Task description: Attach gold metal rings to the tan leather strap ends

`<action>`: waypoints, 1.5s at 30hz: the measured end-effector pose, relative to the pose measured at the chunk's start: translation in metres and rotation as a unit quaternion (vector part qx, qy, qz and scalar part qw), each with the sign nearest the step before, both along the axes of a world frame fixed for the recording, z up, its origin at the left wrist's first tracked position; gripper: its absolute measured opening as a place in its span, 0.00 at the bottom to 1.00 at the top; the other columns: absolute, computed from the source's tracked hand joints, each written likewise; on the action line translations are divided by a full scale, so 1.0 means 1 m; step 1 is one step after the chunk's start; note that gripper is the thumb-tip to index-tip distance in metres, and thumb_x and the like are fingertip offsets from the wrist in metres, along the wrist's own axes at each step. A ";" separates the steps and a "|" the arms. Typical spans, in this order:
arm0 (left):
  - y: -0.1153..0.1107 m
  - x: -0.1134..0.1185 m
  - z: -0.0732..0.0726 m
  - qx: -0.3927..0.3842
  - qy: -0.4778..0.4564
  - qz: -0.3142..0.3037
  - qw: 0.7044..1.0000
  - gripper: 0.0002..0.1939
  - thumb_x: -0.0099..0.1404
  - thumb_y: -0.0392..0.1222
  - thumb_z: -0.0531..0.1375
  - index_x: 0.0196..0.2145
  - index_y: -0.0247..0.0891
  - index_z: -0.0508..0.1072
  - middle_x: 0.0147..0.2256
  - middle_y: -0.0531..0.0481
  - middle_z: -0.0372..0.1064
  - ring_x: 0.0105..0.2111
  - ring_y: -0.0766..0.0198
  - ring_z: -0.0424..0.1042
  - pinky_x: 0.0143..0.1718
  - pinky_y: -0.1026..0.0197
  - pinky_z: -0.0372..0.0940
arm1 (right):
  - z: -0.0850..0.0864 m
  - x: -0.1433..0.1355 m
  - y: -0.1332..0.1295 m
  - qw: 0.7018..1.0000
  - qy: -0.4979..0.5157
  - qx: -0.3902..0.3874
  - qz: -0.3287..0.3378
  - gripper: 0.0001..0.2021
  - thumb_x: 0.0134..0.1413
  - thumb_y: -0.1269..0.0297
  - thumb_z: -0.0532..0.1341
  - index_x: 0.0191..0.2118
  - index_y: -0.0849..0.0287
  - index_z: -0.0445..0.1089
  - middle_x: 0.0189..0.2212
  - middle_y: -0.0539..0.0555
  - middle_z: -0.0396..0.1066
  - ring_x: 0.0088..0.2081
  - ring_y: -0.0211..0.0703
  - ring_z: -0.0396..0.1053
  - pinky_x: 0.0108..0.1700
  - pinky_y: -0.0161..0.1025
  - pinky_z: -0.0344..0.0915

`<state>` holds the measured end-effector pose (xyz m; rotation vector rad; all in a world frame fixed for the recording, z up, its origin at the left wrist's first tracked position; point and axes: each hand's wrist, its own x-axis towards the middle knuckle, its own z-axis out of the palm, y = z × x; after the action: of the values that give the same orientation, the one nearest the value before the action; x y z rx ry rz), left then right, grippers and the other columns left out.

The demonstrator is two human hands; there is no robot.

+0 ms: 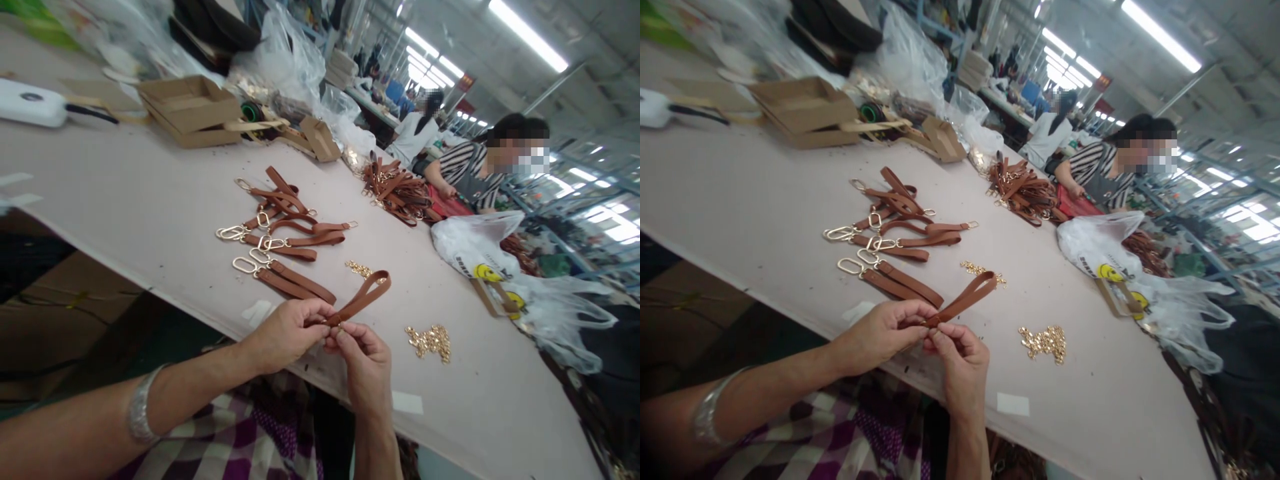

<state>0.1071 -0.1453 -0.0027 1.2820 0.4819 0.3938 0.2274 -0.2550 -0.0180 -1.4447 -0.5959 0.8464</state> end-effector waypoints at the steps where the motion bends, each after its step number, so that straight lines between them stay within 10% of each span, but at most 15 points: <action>1: 0.000 -0.001 0.001 0.024 0.004 0.001 1.000 0.09 0.61 0.37 0.58 0.39 0.35 0.74 0.35 0.50 0.76 0.35 0.64 0.73 0.37 0.65 0.65 | 0.000 0.000 -0.001 1.000 -0.009 -0.008 0.000 0.10 0.49 0.59 0.69 0.34 0.60 0.75 0.26 0.52 0.77 0.28 0.40 0.74 0.35 0.39 0.72; 18: -0.009 -0.017 0.000 0.353 0.054 -0.019 0.934 0.15 0.65 0.36 0.54 0.46 0.45 0.75 0.37 0.54 0.77 0.36 0.63 0.75 0.37 0.66 0.62 | -0.002 -0.016 -0.010 0.998 -0.035 0.022 -0.047 0.07 0.48 0.64 0.67 0.30 0.59 0.68 0.27 0.47 0.74 0.30 0.37 0.70 0.37 0.35 0.67; 23: -0.017 -0.012 0.001 0.316 0.035 -0.033 0.948 0.12 0.65 0.36 0.54 0.43 0.41 0.73 0.38 0.51 0.76 0.38 0.61 0.74 0.39 0.64 0.63 | 0.002 -0.019 -0.016 0.996 -0.047 0.041 -0.059 0.08 0.49 0.65 0.67 0.30 0.58 0.67 0.29 0.48 0.74 0.32 0.37 0.71 0.38 0.35 0.68; 27: -0.020 0.000 -0.006 0.117 0.037 -0.063 0.990 0.07 0.66 0.41 0.54 0.41 0.40 0.66 0.34 0.52 0.72 0.29 0.64 0.73 0.29 0.64 0.65 | 0.006 0.008 -0.032 0.984 -0.165 -0.031 -0.055 0.07 0.51 0.61 0.65 0.34 0.58 0.69 0.30 0.49 0.74 0.33 0.39 0.71 0.37 0.36 0.67; 32: -0.014 0.003 -0.011 -0.088 0.016 -0.069 0.994 0.14 0.63 0.44 0.58 0.43 0.40 0.58 0.34 0.52 0.71 0.22 0.69 0.69 0.18 0.69 0.58 | -0.002 0.089 -0.065 0.879 -0.429 -0.155 -0.138 0.10 0.58 0.60 0.58 0.42 0.58 0.70 0.37 0.55 0.75 0.37 0.42 0.71 0.41 0.40 0.68; 37: -0.012 -0.003 -0.008 -0.184 0.004 -0.062 0.981 0.22 0.60 0.46 0.62 0.49 0.37 0.64 0.32 0.51 0.70 0.25 0.67 0.71 0.27 0.64 0.67 | -0.001 0.143 -0.068 0.714 -0.662 -0.224 -0.037 0.13 0.61 0.66 0.51 0.46 0.58 0.69 0.41 0.56 0.75 0.44 0.46 0.68 0.47 0.43 0.64; 45: -0.008 -0.003 -0.001 -0.127 0.067 -0.026 0.989 0.30 0.58 0.49 0.62 0.56 0.35 0.68 0.23 0.56 0.63 0.22 0.69 0.62 0.24 0.67 0.59 | 0.000 0.157 -0.048 0.646 -0.717 -0.257 0.057 0.12 0.61 0.71 0.51 0.44 0.57 0.71 0.33 0.57 0.75 0.40 0.48 0.67 0.44 0.41 0.60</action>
<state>0.1036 -0.1538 -0.0036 1.0747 0.5915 0.1945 0.3841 -0.3031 -0.0176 -2.5154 -1.7213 -0.3409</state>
